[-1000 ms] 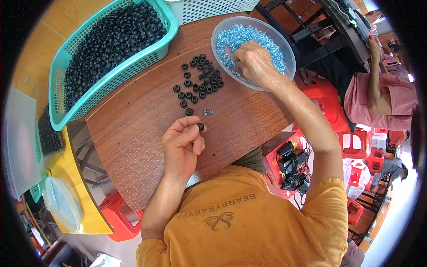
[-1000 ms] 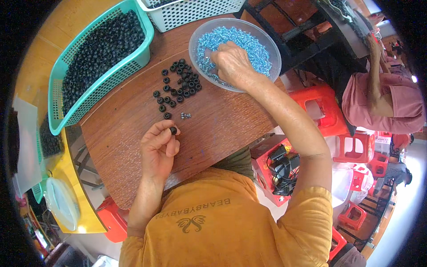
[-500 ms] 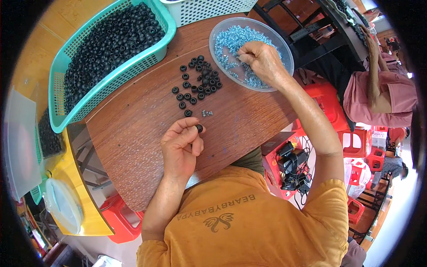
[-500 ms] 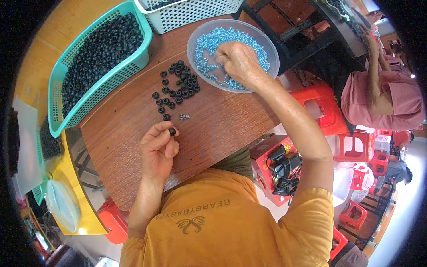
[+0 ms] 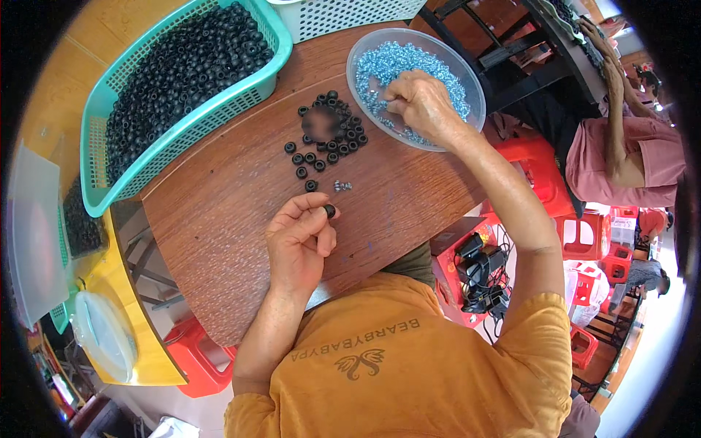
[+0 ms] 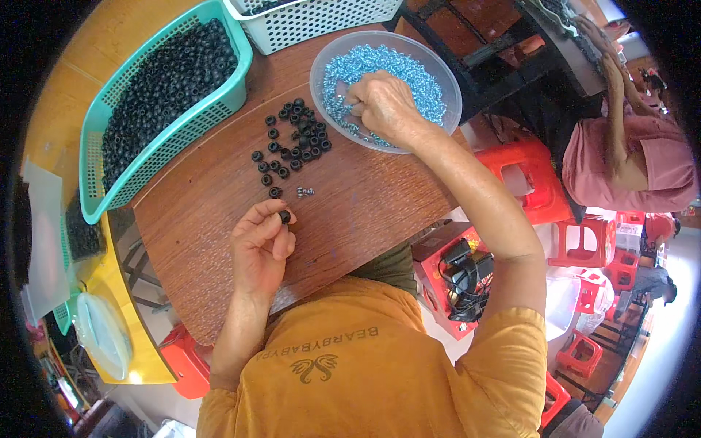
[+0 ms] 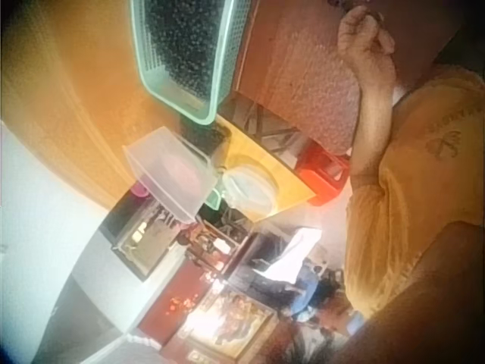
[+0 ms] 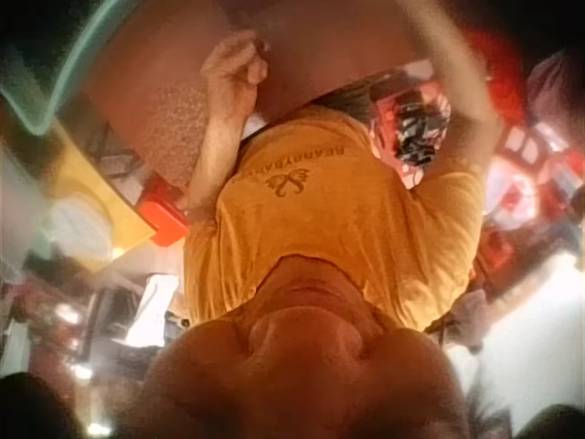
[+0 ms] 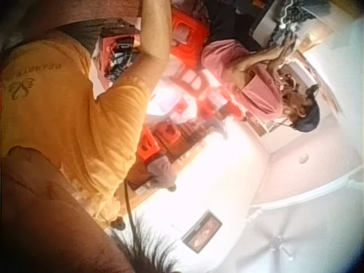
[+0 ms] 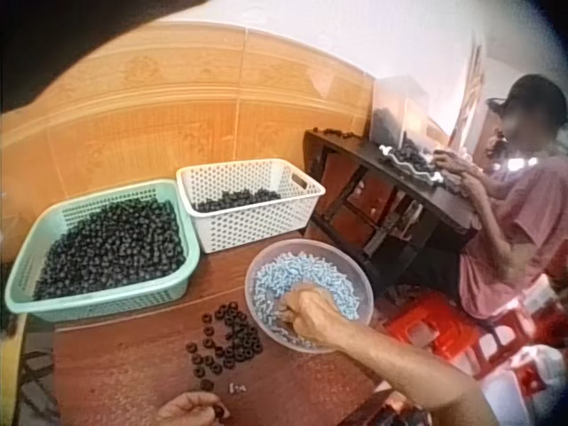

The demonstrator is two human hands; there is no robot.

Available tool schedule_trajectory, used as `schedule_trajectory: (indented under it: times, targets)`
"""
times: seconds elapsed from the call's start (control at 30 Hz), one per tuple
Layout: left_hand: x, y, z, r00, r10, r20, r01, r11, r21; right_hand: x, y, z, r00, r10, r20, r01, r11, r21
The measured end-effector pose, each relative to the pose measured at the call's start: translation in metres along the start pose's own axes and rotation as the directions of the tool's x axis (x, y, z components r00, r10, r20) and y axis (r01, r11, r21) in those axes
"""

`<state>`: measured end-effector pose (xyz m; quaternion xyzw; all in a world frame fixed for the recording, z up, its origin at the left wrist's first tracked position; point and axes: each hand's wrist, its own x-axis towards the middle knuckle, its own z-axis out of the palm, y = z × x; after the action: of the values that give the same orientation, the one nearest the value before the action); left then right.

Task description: The person repeatedly picks small black plastic rings and silver metal screws from containers on a wooden table. They insert each screw into a ring and place the assembled unit on the table, continuing this one-at-a-time assembly throughout the clip.

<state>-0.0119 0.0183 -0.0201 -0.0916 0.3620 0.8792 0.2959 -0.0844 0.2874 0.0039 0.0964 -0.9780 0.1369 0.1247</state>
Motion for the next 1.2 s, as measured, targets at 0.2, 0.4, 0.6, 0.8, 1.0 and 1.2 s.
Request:
schedule_trajectory:
  times: [0.2,0.4,0.6,0.8,1.0,1.2]
  targets:
    - [0.000,0.000,0.000,1.000,0.000,0.005,0.000,1.000,-0.010,-0.009,-0.008,-0.020,0.997,0.078,-0.010,-0.074,0.978,0.197]
    - [0.002,-0.001,-0.002,1.000,0.005,0.003,-0.005,0.999,-0.035,-0.029,-0.058,-0.032,0.997,-0.017,-0.079,0.041,0.949,0.313]
    - [0.001,-0.001,-0.002,1.000,0.014,0.010,-0.014,1.000,0.015,-0.037,-0.066,-0.016,0.985,-0.129,-0.116,0.149,0.971,0.185]
    - [0.002,-0.002,-0.004,1.000,0.007,0.011,-0.007,1.000,-0.014,-0.040,-0.056,-0.023,0.973,-0.148,-0.176,0.169,0.979,0.112]
    - [0.000,-0.003,-0.002,0.999,0.039,-0.001,-0.039,0.999,0.034,-0.028,-0.025,-0.039,0.961,-0.055,-0.269,0.051,0.998,-0.022]
    - [0.001,-0.001,0.000,1.000,0.020,-0.006,-0.020,1.000,0.003,-0.015,-0.002,-0.017,0.990,-0.063,-0.126,0.048,0.991,-0.122]
